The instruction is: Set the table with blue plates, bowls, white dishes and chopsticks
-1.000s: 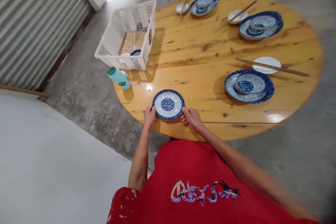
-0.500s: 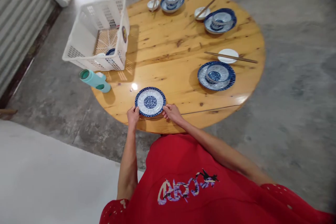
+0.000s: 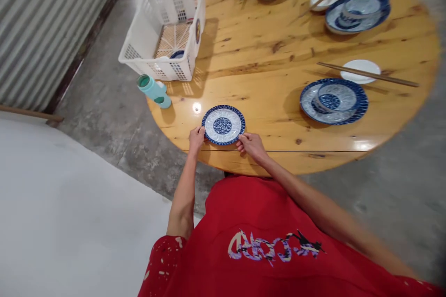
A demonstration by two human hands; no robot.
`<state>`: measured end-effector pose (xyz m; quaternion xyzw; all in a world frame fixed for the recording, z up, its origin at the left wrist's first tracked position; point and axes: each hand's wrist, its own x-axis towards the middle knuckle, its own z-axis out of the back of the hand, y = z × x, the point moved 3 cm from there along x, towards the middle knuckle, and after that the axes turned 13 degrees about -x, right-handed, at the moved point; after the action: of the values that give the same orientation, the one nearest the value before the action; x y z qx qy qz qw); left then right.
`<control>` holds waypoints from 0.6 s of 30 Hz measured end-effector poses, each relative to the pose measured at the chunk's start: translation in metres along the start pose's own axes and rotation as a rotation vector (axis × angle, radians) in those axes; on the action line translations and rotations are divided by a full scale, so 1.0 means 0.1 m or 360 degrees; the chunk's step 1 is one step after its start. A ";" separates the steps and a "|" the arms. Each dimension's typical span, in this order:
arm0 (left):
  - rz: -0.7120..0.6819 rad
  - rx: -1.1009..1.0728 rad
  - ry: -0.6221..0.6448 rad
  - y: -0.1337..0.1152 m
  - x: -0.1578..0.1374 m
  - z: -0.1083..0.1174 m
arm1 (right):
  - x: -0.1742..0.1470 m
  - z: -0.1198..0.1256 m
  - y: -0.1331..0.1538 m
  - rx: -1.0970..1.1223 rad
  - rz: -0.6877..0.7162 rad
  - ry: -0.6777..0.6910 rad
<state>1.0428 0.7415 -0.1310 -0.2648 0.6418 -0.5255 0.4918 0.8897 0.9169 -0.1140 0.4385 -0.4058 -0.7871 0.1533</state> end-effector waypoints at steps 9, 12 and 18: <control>0.0161 -0.0259 -0.0001 0.04 -0.04 0.01 | 0.00 -0.01 0.00 -0.0055 -0.0042 -0.0016; 0.0163 -0.0296 -0.0006 0.04 -0.05 0.01 | 0.03 -0.02 -0.01 -0.0064 -0.0065 -0.0013; 0.0144 -0.0312 -0.0004 0.02 -0.09 0.02 | 0.04 -0.04 -0.01 -0.0023 -0.0113 -0.0034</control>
<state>1.0488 0.7491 -0.1293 -0.2831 0.7008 -0.4371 0.4874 0.8906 0.9132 -0.1180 0.4431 -0.3860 -0.7995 0.1242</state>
